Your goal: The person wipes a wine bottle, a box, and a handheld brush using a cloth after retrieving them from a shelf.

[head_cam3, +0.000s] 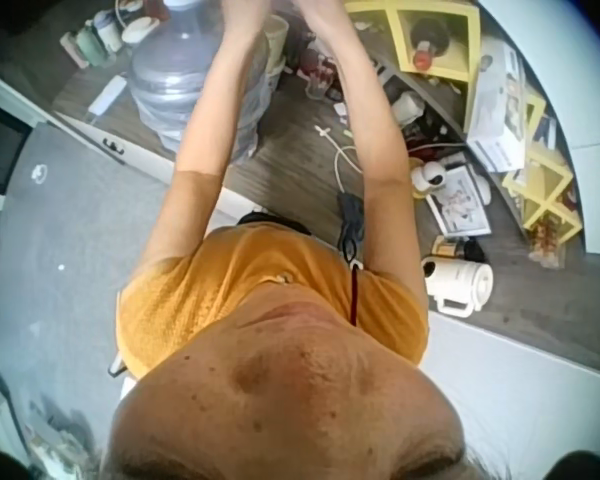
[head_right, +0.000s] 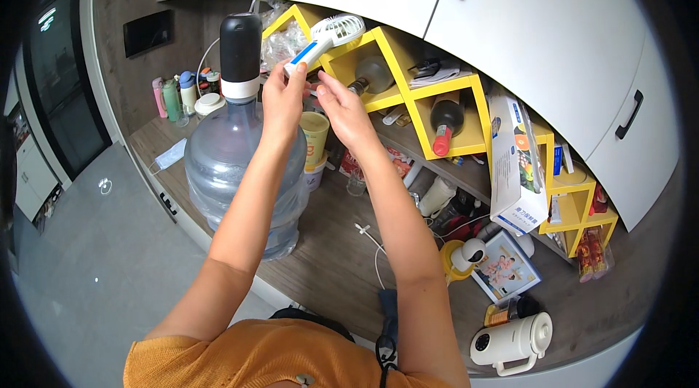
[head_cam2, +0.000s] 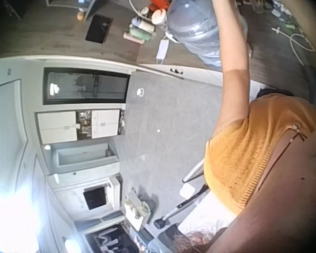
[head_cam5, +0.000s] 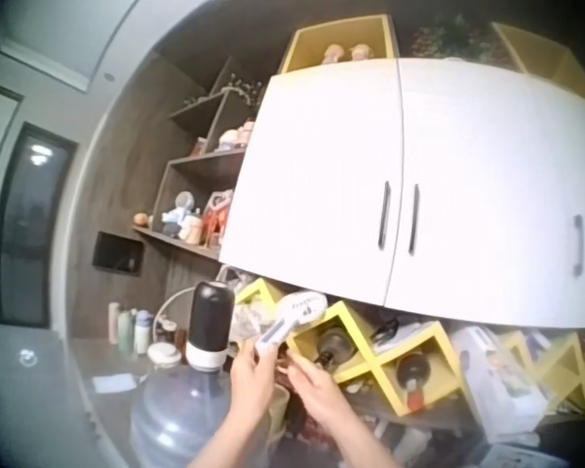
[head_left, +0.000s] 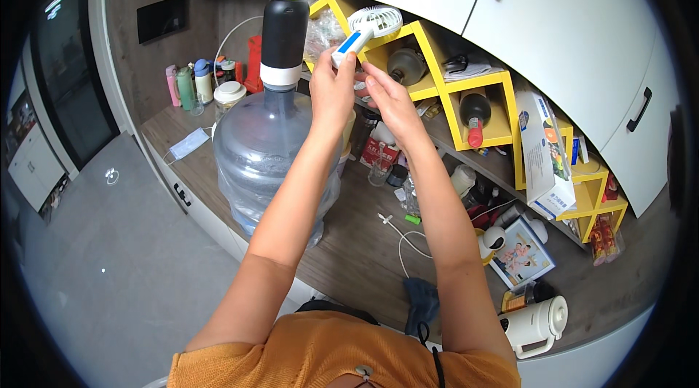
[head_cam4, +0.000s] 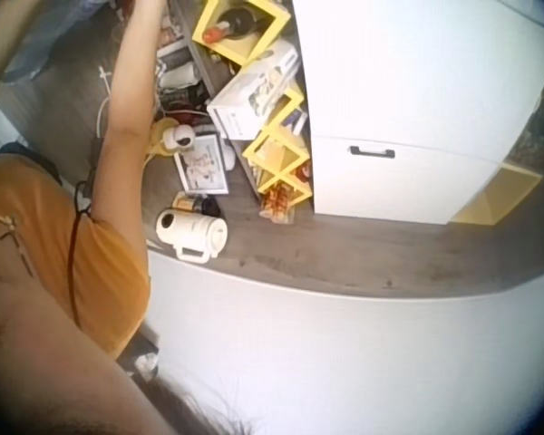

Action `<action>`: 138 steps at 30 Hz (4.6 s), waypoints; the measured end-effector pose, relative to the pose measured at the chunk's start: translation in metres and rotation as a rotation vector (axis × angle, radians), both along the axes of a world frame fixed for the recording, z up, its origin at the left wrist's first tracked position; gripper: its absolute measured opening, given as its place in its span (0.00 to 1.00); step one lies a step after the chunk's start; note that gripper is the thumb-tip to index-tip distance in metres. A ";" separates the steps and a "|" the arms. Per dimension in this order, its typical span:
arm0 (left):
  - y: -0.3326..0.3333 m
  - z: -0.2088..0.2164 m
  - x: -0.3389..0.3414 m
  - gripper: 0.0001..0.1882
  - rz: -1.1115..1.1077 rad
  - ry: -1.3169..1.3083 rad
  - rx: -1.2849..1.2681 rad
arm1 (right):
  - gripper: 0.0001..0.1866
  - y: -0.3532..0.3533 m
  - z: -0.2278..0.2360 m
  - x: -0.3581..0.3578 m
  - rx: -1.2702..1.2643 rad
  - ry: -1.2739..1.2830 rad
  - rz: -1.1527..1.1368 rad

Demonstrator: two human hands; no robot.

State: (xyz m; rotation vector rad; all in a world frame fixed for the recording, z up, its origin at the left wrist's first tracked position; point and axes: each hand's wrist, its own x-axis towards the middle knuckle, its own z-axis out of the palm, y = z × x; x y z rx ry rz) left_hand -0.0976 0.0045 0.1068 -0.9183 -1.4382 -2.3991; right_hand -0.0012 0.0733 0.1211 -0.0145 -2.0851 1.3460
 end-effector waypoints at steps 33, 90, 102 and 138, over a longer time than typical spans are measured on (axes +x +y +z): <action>0.065 0.025 -0.038 0.13 0.093 -0.042 0.266 | 0.21 0.043 -0.008 0.008 0.149 0.025 -0.080; 0.104 0.024 -0.062 0.23 0.181 -0.141 -0.017 | 0.15 0.042 -0.098 0.088 -0.104 -0.187 -0.098; 0.033 -0.055 0.036 0.10 -0.321 -0.145 0.173 | 0.15 0.033 -0.115 0.171 -0.234 -0.187 -0.229; 0.089 -0.050 0.098 0.12 -0.767 -0.113 -0.216 | 0.08 0.058 -0.013 0.148 -0.988 0.018 -0.151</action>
